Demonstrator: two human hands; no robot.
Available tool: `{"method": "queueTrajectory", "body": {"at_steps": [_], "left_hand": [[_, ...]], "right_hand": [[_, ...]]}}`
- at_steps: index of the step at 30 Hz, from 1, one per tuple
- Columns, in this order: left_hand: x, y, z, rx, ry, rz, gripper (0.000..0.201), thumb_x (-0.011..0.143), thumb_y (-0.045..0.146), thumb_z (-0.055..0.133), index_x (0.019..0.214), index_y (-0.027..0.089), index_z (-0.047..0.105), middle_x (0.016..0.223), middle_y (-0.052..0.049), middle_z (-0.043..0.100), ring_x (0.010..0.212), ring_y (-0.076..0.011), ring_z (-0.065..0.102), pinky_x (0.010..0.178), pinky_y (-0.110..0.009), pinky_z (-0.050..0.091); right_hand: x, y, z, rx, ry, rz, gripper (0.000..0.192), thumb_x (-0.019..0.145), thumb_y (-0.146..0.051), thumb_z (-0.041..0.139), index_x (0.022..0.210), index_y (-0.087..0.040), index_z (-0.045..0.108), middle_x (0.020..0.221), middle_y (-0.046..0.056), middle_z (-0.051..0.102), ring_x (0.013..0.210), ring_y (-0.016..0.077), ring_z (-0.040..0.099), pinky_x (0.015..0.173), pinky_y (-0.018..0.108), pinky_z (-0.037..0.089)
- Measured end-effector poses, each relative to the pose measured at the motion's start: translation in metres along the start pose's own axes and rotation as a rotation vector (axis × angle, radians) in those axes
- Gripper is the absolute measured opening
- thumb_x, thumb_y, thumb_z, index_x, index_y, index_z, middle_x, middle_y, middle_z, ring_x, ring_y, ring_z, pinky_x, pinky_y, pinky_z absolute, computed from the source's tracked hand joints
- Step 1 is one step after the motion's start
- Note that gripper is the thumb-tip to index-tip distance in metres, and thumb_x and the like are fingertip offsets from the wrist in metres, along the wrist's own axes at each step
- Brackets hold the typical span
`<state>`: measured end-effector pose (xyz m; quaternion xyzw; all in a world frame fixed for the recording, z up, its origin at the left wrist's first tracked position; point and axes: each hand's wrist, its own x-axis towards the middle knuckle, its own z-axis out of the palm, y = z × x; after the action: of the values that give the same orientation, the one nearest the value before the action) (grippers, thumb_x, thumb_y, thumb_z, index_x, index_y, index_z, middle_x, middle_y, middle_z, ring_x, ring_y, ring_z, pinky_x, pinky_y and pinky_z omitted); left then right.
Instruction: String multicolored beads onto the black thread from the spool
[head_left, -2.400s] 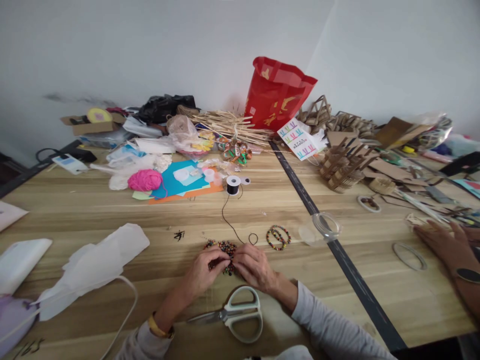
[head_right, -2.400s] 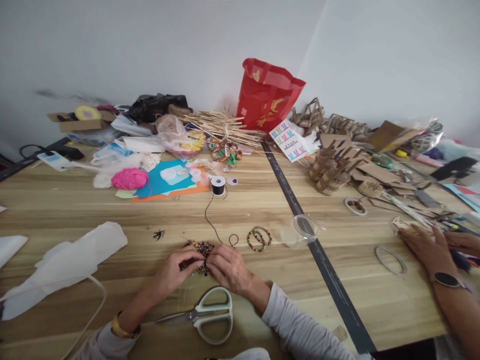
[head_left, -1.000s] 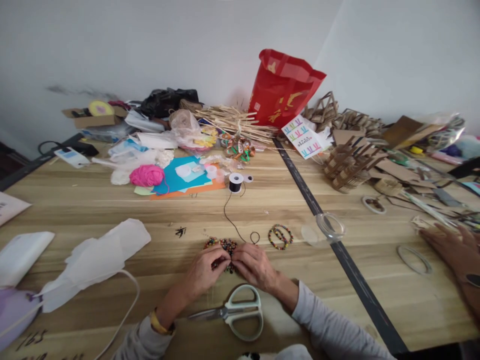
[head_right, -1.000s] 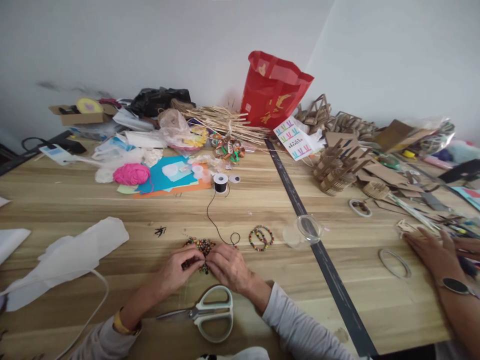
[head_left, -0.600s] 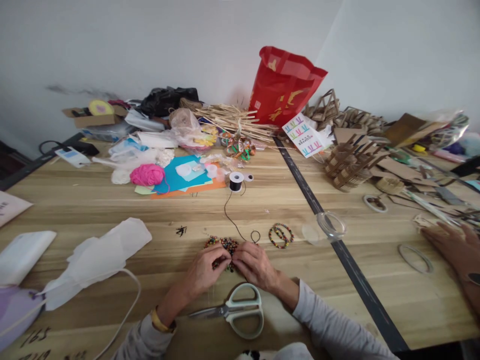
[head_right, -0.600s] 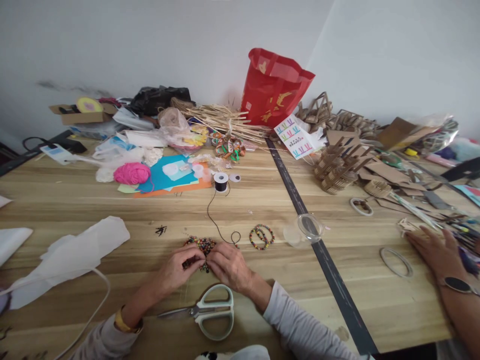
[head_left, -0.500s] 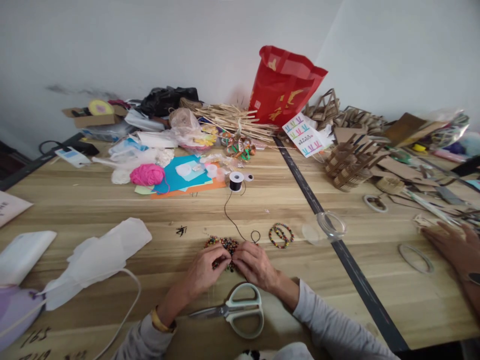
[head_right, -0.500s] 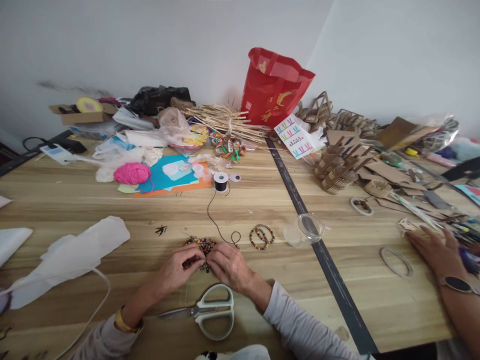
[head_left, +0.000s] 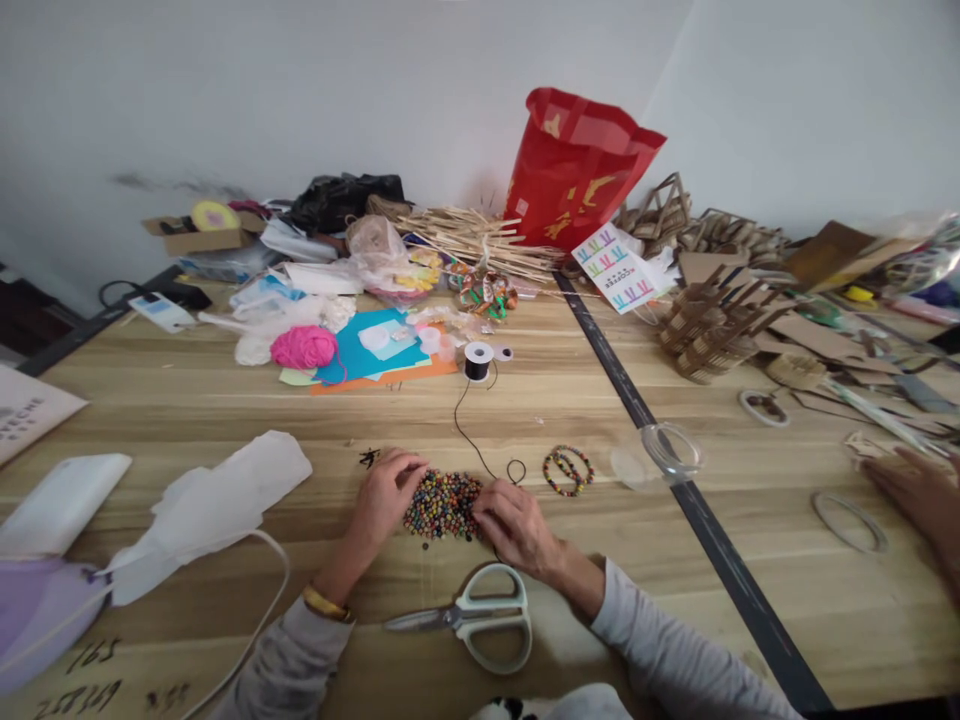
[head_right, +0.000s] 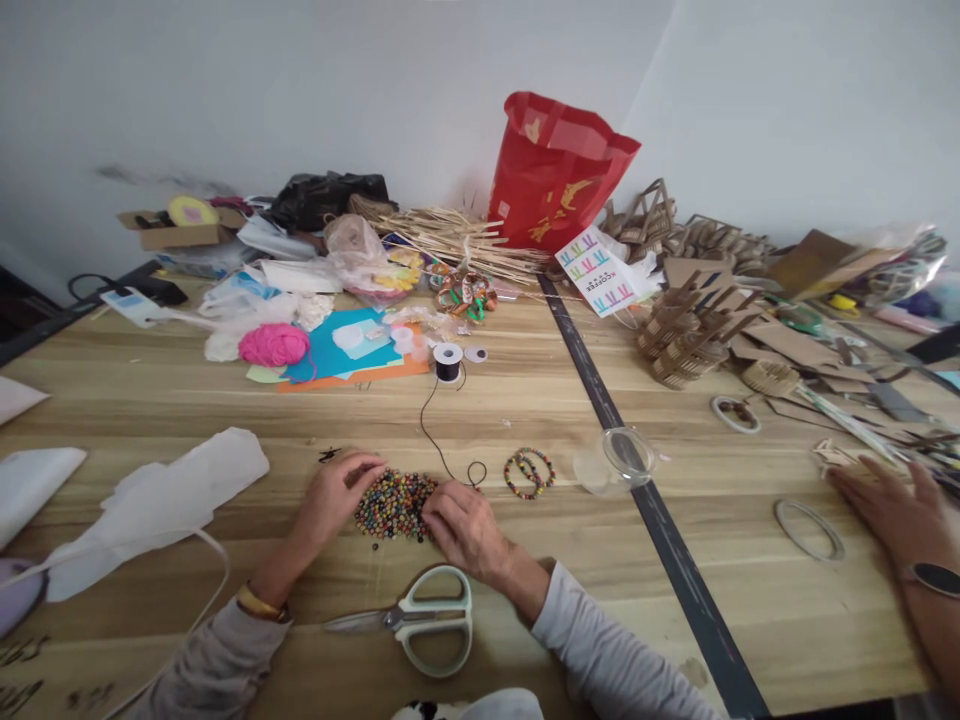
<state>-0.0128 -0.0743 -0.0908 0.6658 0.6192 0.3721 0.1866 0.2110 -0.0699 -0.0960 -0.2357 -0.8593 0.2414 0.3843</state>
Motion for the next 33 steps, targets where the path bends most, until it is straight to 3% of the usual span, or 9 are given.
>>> {"method": "queueTrajectory", "body": {"at_steps": [7, 33], "left_hand": [[0.0073, -0.0085, 0.0028, 0.220, -0.140, 0.100, 0.016, 0.085, 0.018, 0.054, 0.085, 0.016, 0.070, 0.085, -0.008, 0.066, 0.083, -0.0211, 0.060, 0.079, -0.033, 0.046], [0.0038, -0.0037, 0.0020, 0.184, -0.232, 0.138, 0.013, 0.081, 0.013, 0.058, 0.077, 0.018, 0.069, 0.080, -0.005, 0.064, 0.080, -0.0206, 0.057, 0.077, -0.033, 0.043]], "right_hand": [[-0.0035, 0.0031, 0.0010, -0.009, 0.003, 0.010, 0.010, 0.092, -0.016, 0.046, 0.088, -0.017, 0.055, 0.082, 0.007, 0.059, 0.077, 0.0156, 0.055, 0.070, 0.026, 0.047], [-0.0031, 0.0057, 0.0005, -0.005, -0.014, 0.034, 0.011, 0.092, -0.017, 0.045, 0.088, -0.017, 0.055, 0.080, 0.007, 0.059, 0.076, 0.0158, 0.056, 0.068, 0.026, 0.048]]}}
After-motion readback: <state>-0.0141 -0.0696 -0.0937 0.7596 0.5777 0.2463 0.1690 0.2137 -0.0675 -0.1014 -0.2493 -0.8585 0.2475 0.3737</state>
